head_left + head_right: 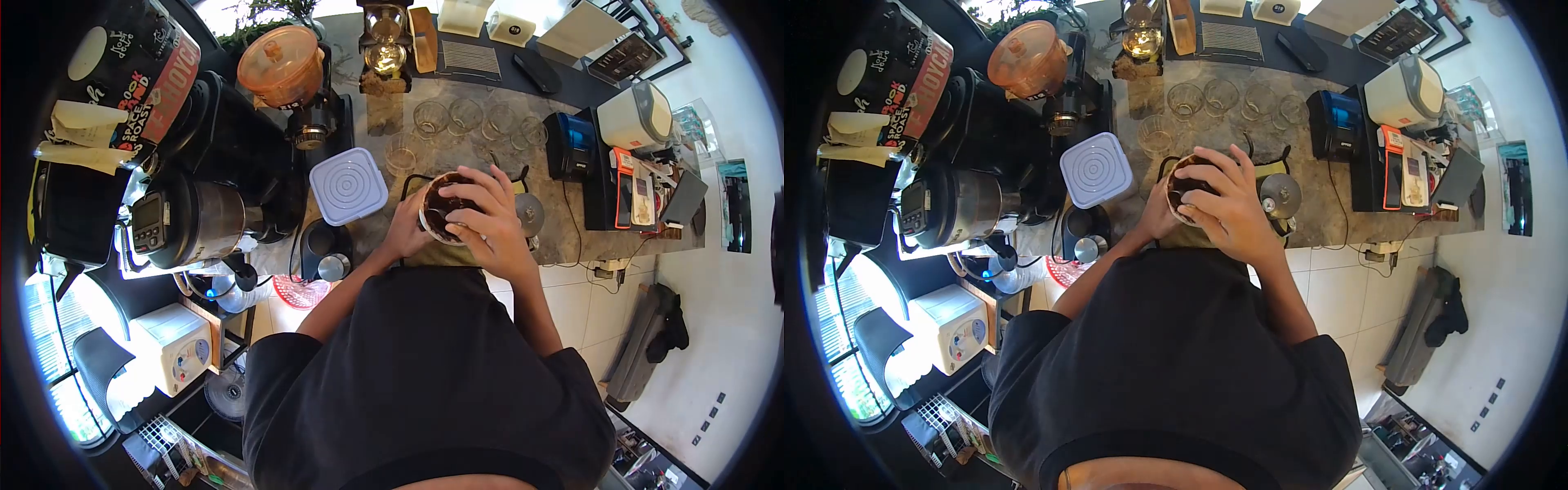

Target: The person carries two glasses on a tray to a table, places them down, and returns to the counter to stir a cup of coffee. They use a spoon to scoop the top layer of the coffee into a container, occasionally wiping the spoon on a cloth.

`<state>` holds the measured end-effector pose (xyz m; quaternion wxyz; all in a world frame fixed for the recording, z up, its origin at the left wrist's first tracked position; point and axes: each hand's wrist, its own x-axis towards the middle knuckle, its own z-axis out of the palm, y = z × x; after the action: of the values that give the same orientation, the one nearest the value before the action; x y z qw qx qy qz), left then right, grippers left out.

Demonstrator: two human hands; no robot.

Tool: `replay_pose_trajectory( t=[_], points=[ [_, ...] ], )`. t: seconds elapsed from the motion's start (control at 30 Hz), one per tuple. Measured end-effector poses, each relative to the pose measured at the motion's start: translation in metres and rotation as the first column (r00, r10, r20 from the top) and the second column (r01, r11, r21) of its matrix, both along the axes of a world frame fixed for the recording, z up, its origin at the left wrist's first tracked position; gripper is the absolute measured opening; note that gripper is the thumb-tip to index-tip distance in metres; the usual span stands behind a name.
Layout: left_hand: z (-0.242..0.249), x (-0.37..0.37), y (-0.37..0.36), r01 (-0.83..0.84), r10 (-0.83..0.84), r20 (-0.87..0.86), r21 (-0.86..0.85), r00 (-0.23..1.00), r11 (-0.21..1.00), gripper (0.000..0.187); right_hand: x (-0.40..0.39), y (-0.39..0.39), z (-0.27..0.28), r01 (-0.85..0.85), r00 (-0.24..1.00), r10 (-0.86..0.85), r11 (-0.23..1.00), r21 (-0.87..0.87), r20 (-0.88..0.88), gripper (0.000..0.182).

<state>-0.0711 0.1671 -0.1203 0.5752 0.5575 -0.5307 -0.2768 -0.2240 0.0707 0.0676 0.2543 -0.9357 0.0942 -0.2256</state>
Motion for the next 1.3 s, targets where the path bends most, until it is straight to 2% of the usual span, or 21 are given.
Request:
replay_pose_trajectory(
  t=[0.07,0.17,0.23,0.37,0.47,0.57,0.67,0.87,0.93,1.0,1.07,1.13,1.2,1.27,1.3],
  points=[
    [-0.005,0.001,0.001,-0.02,0.02,0.019,-0.001,1.0,1.0,0.082,-0.001,0.004,0.004,-0.021,1.0,0.02,0.999,0.024,0.021,0.009],
    [0.008,0.001,0.001,0.06,-0.058,-0.056,0.042,0.997,0.997,0.083,0.0,-0.002,-0.007,0.01,0.999,-0.01,1.0,0.006,0.039,0.009],
    [0.003,0.001,0.002,0.0,0.0,0.019,0.008,1.0,1.0,0.082,-0.001,0.002,0.0,-0.009,0.999,0.008,1.0,0.017,0.036,0.008],
    [-0.006,0.001,0.001,0.014,-0.015,-0.04,-0.019,0.999,1.0,0.084,-0.001,-0.001,-0.005,0.004,0.998,-0.005,1.0,0.02,0.057,0.007],
    [-0.016,0.001,0.0,0.003,-0.003,0.023,0.003,1.0,1.0,0.085,-0.003,-0.003,-0.009,-0.001,0.999,-0.001,0.999,0.033,0.053,0.007],
    [-0.021,0.002,0.003,-0.026,0.029,0.075,-0.052,0.997,0.998,0.085,-0.006,-0.003,-0.011,-0.011,0.997,0.006,0.998,0.062,0.082,0.007],
    [-0.007,0.001,0.004,0.009,-0.01,0.034,0.028,0.999,1.0,0.085,-0.01,-0.005,-0.014,-0.006,0.996,-0.001,0.997,0.08,0.088,0.008],
    [-0.033,-0.003,0.007,-0.078,0.076,0.047,0.04,0.996,0.996,0.081,-0.017,-0.006,-0.014,-0.081,0.991,0.067,0.989,0.125,0.114,0.009],
    [-0.039,-0.003,0.007,-0.091,0.078,0.106,0.121,0.991,0.988,0.078,-0.02,-0.012,-0.021,-0.034,0.993,0.022,0.994,0.101,0.114,0.009],
    [-0.039,-0.005,0.006,-0.106,0.097,0.08,0.127,0.992,0.986,0.08,-0.022,-0.013,-0.022,-0.043,0.992,0.031,0.995,0.095,0.123,0.009],
    [-0.018,-0.017,0.008,-0.206,0.208,0.004,0.175,0.978,0.963,0.082,-0.026,-0.013,-0.019,-0.131,0.983,0.101,0.969,0.208,0.15,0.007],
    [-0.019,-0.026,0.007,-0.257,0.264,-0.015,0.178,0.964,0.95,0.084,-0.027,-0.021,-0.026,-0.164,0.976,0.132,0.969,0.184,0.17,0.009],
    [-0.029,-0.035,0.008,-0.292,0.314,-0.102,0.187,0.944,0.938,0.086,-0.026,-0.028,-0.033,-0.117,0.976,0.084,0.98,0.16,0.199,0.01],
    [-0.038,-0.041,0.012,-0.343,0.367,-0.077,0.219,0.927,0.913,0.088,-0.024,-0.028,-0.034,-0.143,0.972,0.109,0.977,0.156,0.209,0.011],
    [-0.027,-0.044,0.013,-0.342,0.363,-0.131,0.159,0.922,0.926,0.088,-0.022,-0.025,-0.033,-0.162,0.967,0.126,0.975,0.153,0.22,0.011]
  ],
)
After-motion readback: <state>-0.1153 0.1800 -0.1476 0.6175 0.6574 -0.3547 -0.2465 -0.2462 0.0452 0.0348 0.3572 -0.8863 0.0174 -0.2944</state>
